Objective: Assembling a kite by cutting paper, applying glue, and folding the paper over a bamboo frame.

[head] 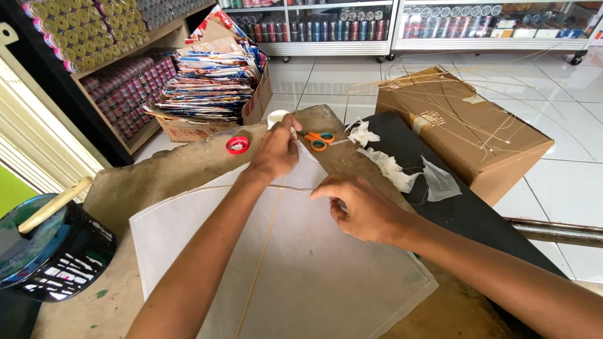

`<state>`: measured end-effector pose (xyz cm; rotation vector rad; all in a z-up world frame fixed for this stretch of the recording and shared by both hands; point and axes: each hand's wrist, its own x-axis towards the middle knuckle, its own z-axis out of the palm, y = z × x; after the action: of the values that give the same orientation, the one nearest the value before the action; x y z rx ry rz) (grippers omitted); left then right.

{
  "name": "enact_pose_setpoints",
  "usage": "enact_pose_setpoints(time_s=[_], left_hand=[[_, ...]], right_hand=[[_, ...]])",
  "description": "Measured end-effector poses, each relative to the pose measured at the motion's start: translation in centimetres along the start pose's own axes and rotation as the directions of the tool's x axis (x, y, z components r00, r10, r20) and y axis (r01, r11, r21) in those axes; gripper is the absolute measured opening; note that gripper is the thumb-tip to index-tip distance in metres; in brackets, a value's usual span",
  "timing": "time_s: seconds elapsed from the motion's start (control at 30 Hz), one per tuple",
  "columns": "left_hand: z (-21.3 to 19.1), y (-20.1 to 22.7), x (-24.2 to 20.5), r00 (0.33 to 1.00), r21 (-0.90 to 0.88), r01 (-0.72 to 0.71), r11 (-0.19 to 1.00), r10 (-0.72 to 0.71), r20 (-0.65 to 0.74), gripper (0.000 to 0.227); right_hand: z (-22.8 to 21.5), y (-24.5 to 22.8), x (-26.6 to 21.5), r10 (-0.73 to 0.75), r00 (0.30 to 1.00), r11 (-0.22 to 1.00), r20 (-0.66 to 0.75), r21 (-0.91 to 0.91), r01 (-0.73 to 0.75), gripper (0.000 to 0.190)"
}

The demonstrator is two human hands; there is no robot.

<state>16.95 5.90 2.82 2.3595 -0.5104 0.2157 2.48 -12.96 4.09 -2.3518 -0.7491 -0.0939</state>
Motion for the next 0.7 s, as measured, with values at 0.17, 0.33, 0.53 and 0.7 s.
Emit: enact_pose_setpoints(time_s=[0.17,0.33,0.53,0.7], left_hand=[[-3.7,0.3,-2.2,0.994,0.052,0.108,0.993,-0.108,0.0,0.031],[-6.5,-1.9,-4.1,0.984,0.126,0.174,0.977,-0.176,0.006,0.033],[-10.0,-2.4,-8.5,0.945,0.159,0.324,0.933,-0.325,-0.017,0.035],[-10.8,-5.5,-11.0,0.901,0.18,0.433,0.883,-0.431,-0.05,0.034]], right_hand=[[0.3,-0.7,0.7,-0.034,0.999,0.999,-0.013,0.003,0.034,0.034],[1.0,-1.2,1.5,-0.086,0.996,0.995,-0.013,0.046,0.086,0.032],[3.0,-1.5,2.4,-0.07,0.997,0.995,-0.016,0.072,0.071,0.031],[3.2,-2.1,2.9,-0.108,0.994,0.993,0.017,0.052,0.107,0.033]])
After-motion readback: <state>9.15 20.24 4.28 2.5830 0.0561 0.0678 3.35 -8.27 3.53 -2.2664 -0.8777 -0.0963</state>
